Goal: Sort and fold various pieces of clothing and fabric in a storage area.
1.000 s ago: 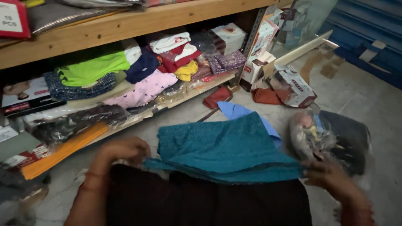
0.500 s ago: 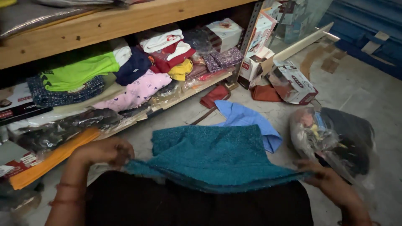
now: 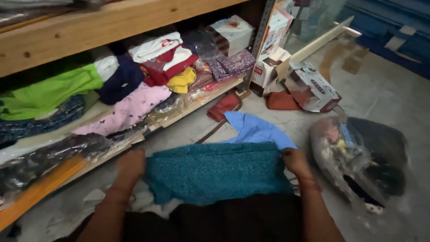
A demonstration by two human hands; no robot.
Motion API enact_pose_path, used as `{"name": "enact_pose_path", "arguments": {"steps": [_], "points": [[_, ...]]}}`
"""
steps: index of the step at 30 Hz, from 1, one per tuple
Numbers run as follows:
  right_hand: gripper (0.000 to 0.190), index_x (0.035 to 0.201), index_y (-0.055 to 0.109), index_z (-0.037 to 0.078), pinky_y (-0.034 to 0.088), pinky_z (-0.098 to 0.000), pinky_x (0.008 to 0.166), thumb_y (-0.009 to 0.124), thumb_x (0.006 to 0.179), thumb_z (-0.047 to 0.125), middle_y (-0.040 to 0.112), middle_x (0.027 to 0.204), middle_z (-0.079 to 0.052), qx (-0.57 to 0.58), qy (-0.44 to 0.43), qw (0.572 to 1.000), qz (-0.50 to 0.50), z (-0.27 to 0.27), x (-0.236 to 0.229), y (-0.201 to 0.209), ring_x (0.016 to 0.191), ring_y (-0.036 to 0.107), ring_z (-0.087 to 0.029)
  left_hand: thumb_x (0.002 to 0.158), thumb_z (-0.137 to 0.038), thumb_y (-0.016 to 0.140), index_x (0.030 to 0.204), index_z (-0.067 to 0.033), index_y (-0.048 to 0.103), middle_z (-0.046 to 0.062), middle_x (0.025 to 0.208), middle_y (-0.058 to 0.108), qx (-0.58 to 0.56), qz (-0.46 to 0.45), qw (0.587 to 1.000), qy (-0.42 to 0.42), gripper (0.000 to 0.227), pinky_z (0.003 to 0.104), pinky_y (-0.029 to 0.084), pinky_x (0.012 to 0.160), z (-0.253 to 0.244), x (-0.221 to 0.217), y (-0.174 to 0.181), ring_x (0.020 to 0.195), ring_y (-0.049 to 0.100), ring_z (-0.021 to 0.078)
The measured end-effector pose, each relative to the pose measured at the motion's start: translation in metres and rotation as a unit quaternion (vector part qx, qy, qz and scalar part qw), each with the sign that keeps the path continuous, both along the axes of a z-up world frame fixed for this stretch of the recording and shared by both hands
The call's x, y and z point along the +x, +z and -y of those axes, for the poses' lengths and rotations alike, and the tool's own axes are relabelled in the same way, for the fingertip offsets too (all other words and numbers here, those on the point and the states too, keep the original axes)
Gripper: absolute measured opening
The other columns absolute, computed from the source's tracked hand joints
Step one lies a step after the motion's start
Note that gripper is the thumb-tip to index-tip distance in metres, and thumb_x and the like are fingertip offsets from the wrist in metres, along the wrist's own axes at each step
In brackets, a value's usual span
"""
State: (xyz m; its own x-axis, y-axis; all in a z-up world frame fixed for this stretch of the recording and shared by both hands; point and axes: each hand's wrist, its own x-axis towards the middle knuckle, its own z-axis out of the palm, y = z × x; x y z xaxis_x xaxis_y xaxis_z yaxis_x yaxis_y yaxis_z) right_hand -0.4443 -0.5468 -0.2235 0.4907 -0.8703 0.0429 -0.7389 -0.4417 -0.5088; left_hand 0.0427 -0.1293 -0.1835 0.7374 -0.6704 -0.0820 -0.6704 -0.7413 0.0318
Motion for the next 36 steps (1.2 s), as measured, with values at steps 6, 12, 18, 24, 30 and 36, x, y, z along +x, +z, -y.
{"name": "enact_pose_path", "arguments": {"steps": [6, 12, 18, 24, 30, 36], "points": [[0.028, 0.108, 0.078, 0.002, 0.055, -0.0392, 0.073, 0.072, 0.083, 0.011, 0.079, 0.086, -0.013, 0.117, 0.02, 0.981, 0.154, 0.015, 0.001, -0.007, 0.079, 0.068, -0.022, 0.089, -0.019, 0.054, 0.103, -0.0067, 0.073, 0.023, 0.106, 0.074, -0.001, -0.001, 1.0, -0.003, 0.027, 0.052, 0.06, 0.083, 0.006, 0.011, -0.007, 0.097, 0.074, 0.0414], [0.03, 0.109, 0.076, 0.0, 0.053, -0.0368, 0.074, 0.066, 0.083, 0.01, 0.074, 0.088, -0.012, 0.041, 0.054, 0.994, 0.09, 0.053, 0.006, -0.062, 0.079, 0.068, -0.018, 0.091, -0.014, 0.051, 0.095, -0.008, 0.067, 0.021, 0.091, 0.073, -0.062, 0.036, 0.996, -0.055, 0.018, 0.053, 0.059, 0.071, -0.001, -0.014, -0.003, 0.083, 0.073, 0.0402], [0.02, 0.094, 0.076, -0.003, 0.051, -0.0384, 0.068, 0.073, 0.087, 0.016, 0.075, 0.081, -0.014, 0.127, -0.009, 0.989, 0.076, 0.034, 0.011, -0.049, 0.073, 0.064, -0.022, 0.091, -0.013, 0.05, 0.098, -0.0058, 0.064, 0.02, 0.089, 0.072, -0.091, 0.029, 0.992, -0.078, 0.017, 0.054, 0.058, 0.066, 0.006, -0.01, -0.041, 0.082, 0.072, 0.0405], [0.028, 0.106, 0.073, -0.006, 0.048, -0.0345, 0.063, 0.069, 0.09, 0.016, 0.07, 0.086, -0.009, 0.2, -0.121, 0.935, 0.266, 0.043, -0.005, -0.027, 0.07, 0.062, -0.02, 0.088, -0.013, 0.054, 0.102, -0.0093, 0.067, 0.02, 0.095, 0.074, -0.109, 0.012, 0.986, -0.129, 0.02, 0.051, 0.058, 0.077, 0.017, -0.022, -0.011, 0.092, 0.072, 0.0389], [0.039, 0.111, 0.073, -0.013, 0.048, -0.037, 0.066, 0.07, 0.089, 0.02, 0.071, 0.089, -0.016, 0.088, -0.16, 0.959, 0.216, 0.06, -0.016, -0.051, 0.079, 0.061, -0.021, 0.08, -0.005, 0.056, 0.101, -0.0064, 0.068, 0.021, 0.097, 0.072, -0.195, 0.039, 0.973, -0.12, 0.024, 0.052, 0.058, 0.074, 0.043, -0.016, 0.0, 0.09, 0.072, 0.0413], [0.042, 0.111, 0.073, -0.011, 0.053, -0.0441, 0.076, 0.071, 0.09, 0.025, 0.074, 0.088, -0.026, 0.043, -0.14, 0.98, 0.135, 0.051, -0.011, -0.053, 0.082, 0.07, -0.033, 0.085, -0.01, 0.059, 0.098, -0.0081, 0.068, 0.019, 0.1, 0.071, -0.091, 0.018, 0.992, -0.08, 0.016, 0.051, 0.059, 0.075, 0.076, -0.009, -0.033, 0.089, 0.073, 0.0386]]}}
